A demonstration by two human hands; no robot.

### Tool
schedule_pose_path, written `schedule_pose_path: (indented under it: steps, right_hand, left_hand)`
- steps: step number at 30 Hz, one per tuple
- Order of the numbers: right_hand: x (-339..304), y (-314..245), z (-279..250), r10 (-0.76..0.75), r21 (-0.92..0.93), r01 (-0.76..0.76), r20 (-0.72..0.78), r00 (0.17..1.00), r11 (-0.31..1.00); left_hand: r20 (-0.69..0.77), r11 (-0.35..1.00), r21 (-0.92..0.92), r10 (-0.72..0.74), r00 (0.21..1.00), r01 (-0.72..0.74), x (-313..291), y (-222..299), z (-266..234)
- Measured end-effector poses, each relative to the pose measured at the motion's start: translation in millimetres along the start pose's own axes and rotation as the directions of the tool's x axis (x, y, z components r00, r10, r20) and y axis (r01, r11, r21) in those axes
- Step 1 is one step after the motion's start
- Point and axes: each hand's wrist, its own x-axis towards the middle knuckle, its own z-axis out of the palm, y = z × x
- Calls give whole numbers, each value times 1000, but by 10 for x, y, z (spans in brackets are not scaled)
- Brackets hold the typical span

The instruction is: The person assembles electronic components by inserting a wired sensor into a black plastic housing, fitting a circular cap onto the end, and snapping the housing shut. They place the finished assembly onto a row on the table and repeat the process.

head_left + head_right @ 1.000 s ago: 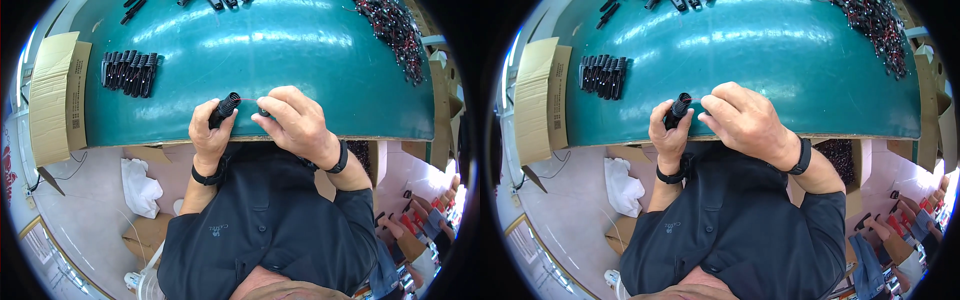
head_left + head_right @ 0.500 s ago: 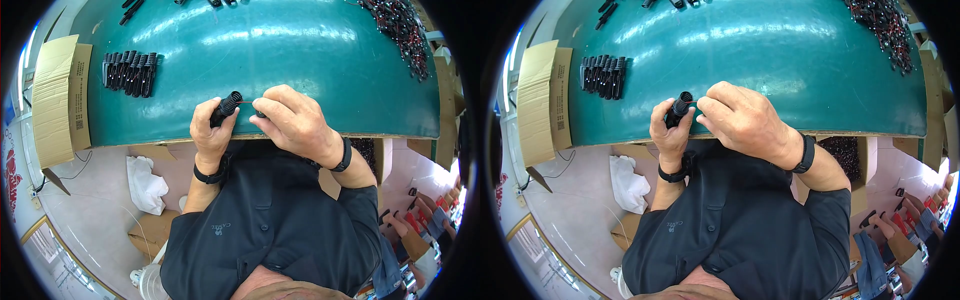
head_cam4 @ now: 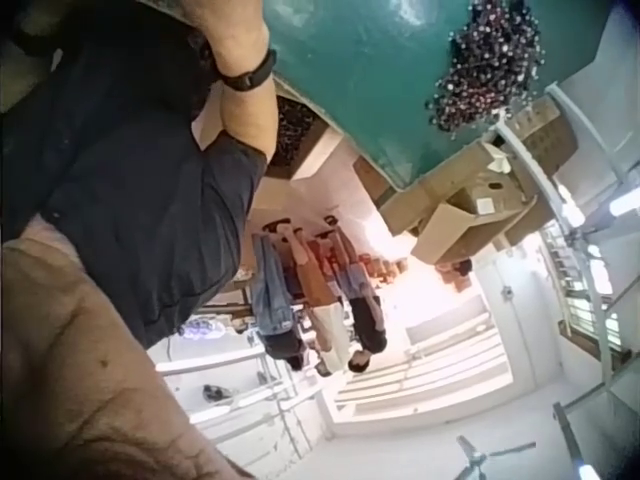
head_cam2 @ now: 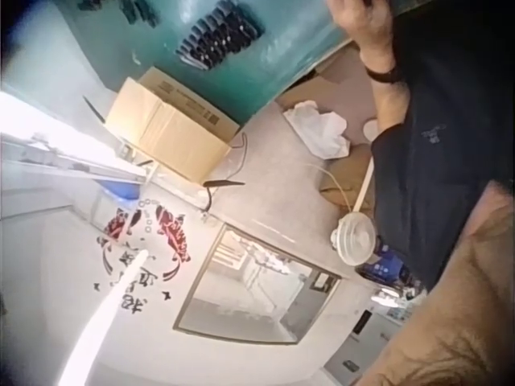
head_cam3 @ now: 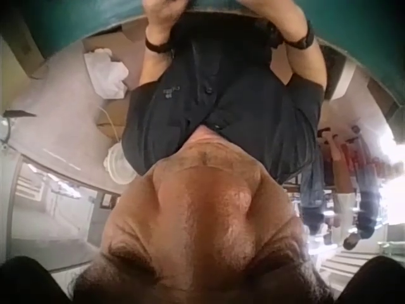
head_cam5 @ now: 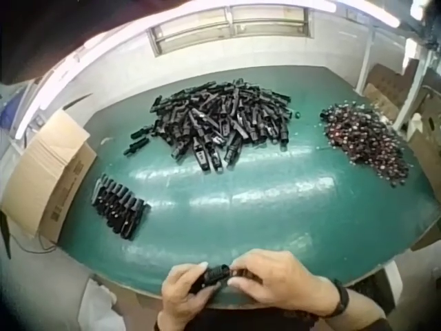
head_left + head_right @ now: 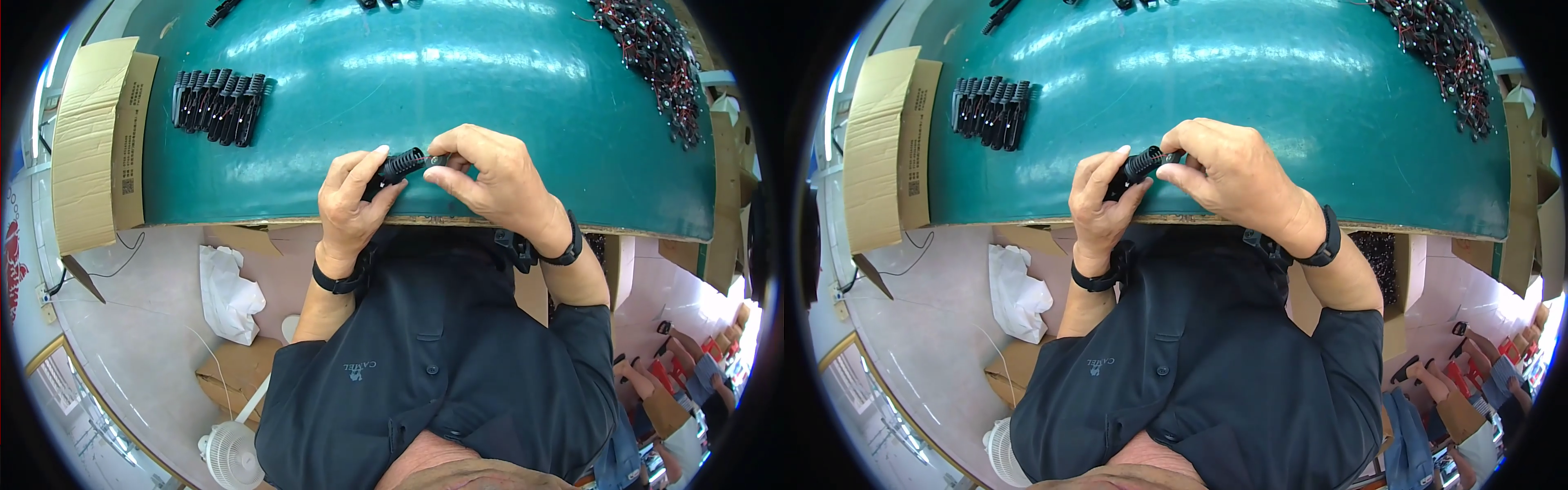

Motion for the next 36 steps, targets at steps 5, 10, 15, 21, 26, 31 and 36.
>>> schedule_pose_path:
  steps: [5,10,15,21,26,31,36]
  right_hand:
    - [35,73,-25,126,53,-131,84,988,990]
    - [43,151,55,327,236,-357,161,931,904]
    - [21,220,153,383,409,-403,134,914,819]
    - [-15,229,207,460,502,-472,158,874,725]
    - [-21,192,196,260,247,-264,48,964,932]
    - [-42,190,131,132,126,-140,70,989,982]
    - [-42,205,77,108,136,-128,145,984,982]
  left_hand:
    - [31,999,-37,-38,999,39,1,11,-13]
    - [-3,986,-156,-65,998,64,-28,-10,-12]
    - [11,973,-217,-73,997,74,-30,-25,-36]
    - [34,959,-259,-110,993,115,-25,13,-72]
    - [43,950,-274,-145,988,151,-18,-1,-92]
    - [69,950,-265,-154,986,167,-14,-23,-129]
    - [104,943,-273,-165,981,187,-2,-26,-146]
